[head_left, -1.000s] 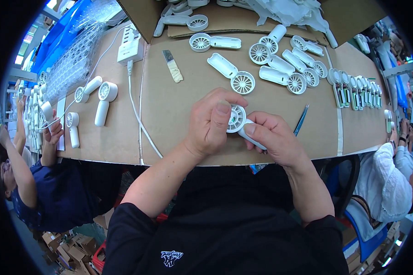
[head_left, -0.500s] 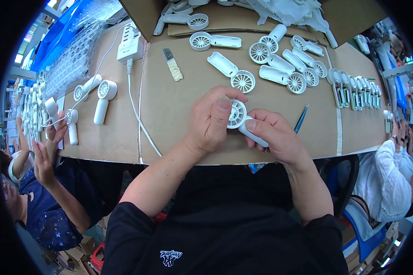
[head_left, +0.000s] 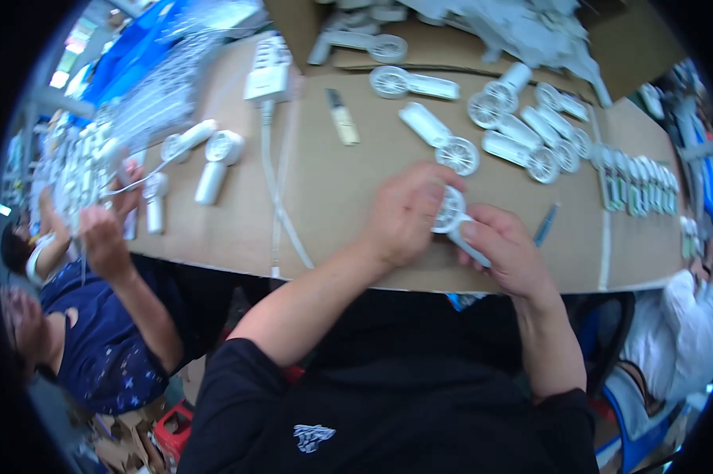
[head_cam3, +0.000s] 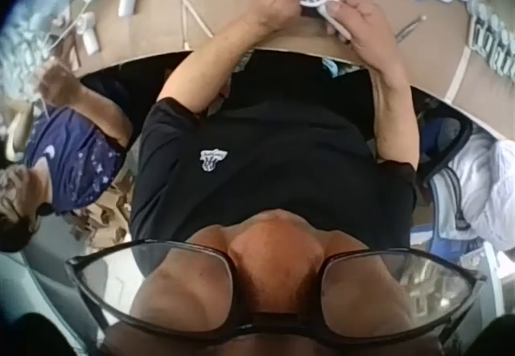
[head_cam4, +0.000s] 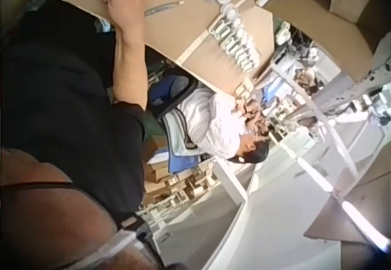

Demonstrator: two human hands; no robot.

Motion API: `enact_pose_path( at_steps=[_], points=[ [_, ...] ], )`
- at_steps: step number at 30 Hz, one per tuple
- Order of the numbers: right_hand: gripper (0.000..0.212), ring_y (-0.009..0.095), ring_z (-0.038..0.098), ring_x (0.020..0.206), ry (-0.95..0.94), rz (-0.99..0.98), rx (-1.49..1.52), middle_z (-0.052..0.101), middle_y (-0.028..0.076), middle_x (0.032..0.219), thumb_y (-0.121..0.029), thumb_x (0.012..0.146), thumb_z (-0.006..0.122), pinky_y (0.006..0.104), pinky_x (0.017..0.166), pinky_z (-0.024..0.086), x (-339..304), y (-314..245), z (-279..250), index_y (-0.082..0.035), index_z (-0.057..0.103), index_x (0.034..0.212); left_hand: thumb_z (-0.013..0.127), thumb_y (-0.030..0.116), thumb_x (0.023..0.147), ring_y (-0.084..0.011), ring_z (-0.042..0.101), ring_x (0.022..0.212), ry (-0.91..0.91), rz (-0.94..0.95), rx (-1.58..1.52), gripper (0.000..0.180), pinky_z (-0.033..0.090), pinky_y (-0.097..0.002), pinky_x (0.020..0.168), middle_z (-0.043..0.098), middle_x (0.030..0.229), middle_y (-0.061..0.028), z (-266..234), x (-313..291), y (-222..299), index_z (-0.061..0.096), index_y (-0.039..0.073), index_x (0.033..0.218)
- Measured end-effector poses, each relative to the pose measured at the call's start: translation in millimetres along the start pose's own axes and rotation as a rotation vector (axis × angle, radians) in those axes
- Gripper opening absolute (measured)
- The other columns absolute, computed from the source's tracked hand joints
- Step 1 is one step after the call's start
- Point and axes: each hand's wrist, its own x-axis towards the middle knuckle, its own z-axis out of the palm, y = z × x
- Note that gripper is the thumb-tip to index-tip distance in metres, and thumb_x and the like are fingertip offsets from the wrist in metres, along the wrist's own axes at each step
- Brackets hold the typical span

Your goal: Assembling components of handheld portable fans at a factory workstation.

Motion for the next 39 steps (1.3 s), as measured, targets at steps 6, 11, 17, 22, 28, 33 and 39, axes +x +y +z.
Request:
enact_pose_path(
  at_steps=[6, 11, 17, 22, 28, 33, 39],
  points=[
    [0.021, 0.006, 0.051, 0.062, 0.033, -0.051, 0.029, 0.066, 0.002, 0.075, -0.021, 0.103, 0.061, 0.0191, 0.055, 0.037, -5, 8, 4, -0.003, 0.07, 0.105, 0.046, 0.03, 0.108, -0.0166, 0.06, 0.08, 0.036, 0.086, -0.006, 0.036, 0.05, -0.0302, 0.076, 0.069, 0.095, -0.007, 5, 2, -5, 0.069, 0.003, 0.114],
    [0.021, 0.005, 0.049, 0.06, 0.037, -0.062, 0.019, 0.066, 0.003, 0.075, -0.021, 0.104, 0.06, 0.0185, 0.054, 0.036, -5, 11, 3, -0.003, 0.069, 0.108, 0.046, 0.031, 0.11, -0.0162, 0.058, 0.079, 0.026, 0.096, -0.01, 0.036, 0.049, -0.0303, 0.074, 0.068, 0.096, -0.0061, 7, 2, -5, 0.068, 0.003, 0.113],
    [0.021, 0.005, 0.047, 0.058, 0.115, -0.102, 0.015, 0.066, 0.003, 0.076, -0.02, 0.104, 0.059, 0.0182, 0.053, 0.036, -5, 17, 7, -0.002, 0.068, 0.111, 0.047, 0.028, 0.111, -0.0149, 0.059, 0.082, 0.08, 0.109, 0.004, 0.033, 0.048, -0.0281, 0.076, 0.066, 0.098, -0.0067, 8, 2, -1, 0.06, 0.002, 0.126],
    [0.023, 0.007, 0.048, 0.063, 0.139, -0.201, -0.025, 0.066, 0.004, 0.081, -0.018, 0.103, 0.061, 0.0191, 0.058, 0.04, -6, 29, 8, 0.0, 0.067, 0.116, 0.051, 0.022, 0.11, -0.0146, 0.059, 0.087, 0.122, -0.016, -0.044, 0.032, 0.049, -0.0276, 0.079, 0.064, 0.104, -0.0079, 12, -13, 10, 0.052, 0.003, 0.136],
    [0.025, 0.009, 0.052, 0.072, 0.057, -0.405, -0.134, 0.063, 0.004, 0.086, -0.011, 0.101, 0.062, 0.0213, 0.067, 0.044, -10, 42, 11, 0.003, 0.066, 0.122, 0.057, 0.012, 0.107, -0.0143, 0.059, 0.091, 0.155, -0.074, -0.068, 0.036, 0.052, -0.0282, 0.085, 0.061, 0.117, -0.0092, 5, -37, 27, 0.046, 0.004, 0.14],
    [0.026, 0.011, 0.054, 0.075, 0.018, -0.408, -0.071, 0.061, 0.003, 0.085, -0.007, 0.1, 0.062, 0.0225, 0.07, 0.047, -12, 43, 6, 0.003, 0.066, 0.124, 0.064, 0.02, 0.106, -0.0101, 0.062, 0.078, 0.382, -0.307, -0.162, 0.032, 0.051, -0.0232, 0.065, 0.064, 0.101, -0.0065, -73, -36, 51, 0.05, 0.006, 0.131],
    [0.025, 0.012, 0.057, 0.074, 0.036, -0.379, -0.083, 0.061, 0.003, 0.082, -0.004, 0.099, 0.063, 0.0234, 0.07, 0.048, -14, 46, 3, 0.003, 0.067, 0.123, 0.071, 0.025, 0.102, -0.0138, 0.066, 0.085, 0.375, -0.438, 0.224, 0.038, 0.054, -0.0261, 0.072, 0.069, 0.104, -0.0096, -196, -33, 51, 0.059, 0.005, 0.131]
  ],
)
